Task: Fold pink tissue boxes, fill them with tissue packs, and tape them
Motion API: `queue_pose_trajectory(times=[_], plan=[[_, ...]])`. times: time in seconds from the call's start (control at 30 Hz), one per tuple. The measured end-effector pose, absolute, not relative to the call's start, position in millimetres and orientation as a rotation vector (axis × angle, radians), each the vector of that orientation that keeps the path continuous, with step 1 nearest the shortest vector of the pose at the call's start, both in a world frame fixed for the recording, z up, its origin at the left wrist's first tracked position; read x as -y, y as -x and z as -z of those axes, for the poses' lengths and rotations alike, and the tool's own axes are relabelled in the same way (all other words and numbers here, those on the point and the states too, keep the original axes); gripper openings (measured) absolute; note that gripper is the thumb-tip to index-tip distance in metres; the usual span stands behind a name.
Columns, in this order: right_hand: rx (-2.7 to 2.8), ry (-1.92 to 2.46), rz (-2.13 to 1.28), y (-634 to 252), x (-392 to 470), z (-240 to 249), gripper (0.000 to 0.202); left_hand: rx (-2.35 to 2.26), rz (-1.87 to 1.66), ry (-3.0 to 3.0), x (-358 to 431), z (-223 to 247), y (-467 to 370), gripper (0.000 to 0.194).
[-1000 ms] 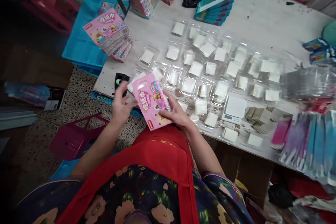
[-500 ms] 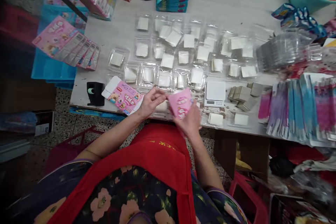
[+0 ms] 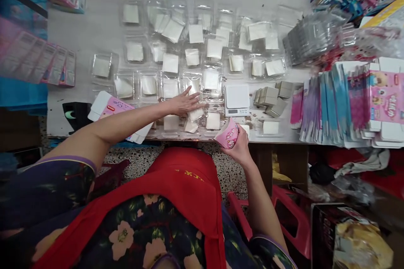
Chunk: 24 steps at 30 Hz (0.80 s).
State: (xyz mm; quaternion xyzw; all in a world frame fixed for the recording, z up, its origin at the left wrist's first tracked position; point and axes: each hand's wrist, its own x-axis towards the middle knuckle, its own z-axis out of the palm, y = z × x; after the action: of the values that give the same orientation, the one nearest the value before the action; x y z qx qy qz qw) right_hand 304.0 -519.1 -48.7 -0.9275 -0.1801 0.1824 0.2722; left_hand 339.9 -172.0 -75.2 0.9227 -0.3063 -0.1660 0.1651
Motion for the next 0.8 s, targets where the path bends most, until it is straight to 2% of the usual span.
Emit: queue_pose_trajectory(times=[0.27, 0.43, 0.6, 0.8], plan=[[0.861, 2.663, -0.400, -312, 488, 53, 0.112, 0.588, 0.341, -2.780, 183, 15, -290, 0.100], [1.029, 2.689, -0.424, -322, 452, 40, 0.111, 0.551, 0.266, -2.839, 187, 13, -272, 0.094], [1.159, 2.664, -0.418, -337, 415, 36, 0.108, 0.561, 0.195, -2.829, 178, 29, -266, 0.072], [1.238, 2.549, -0.392, -347, 383, 45, 0.108, 0.426, 0.100, -2.798, 139, 28, -253, 0.082]])
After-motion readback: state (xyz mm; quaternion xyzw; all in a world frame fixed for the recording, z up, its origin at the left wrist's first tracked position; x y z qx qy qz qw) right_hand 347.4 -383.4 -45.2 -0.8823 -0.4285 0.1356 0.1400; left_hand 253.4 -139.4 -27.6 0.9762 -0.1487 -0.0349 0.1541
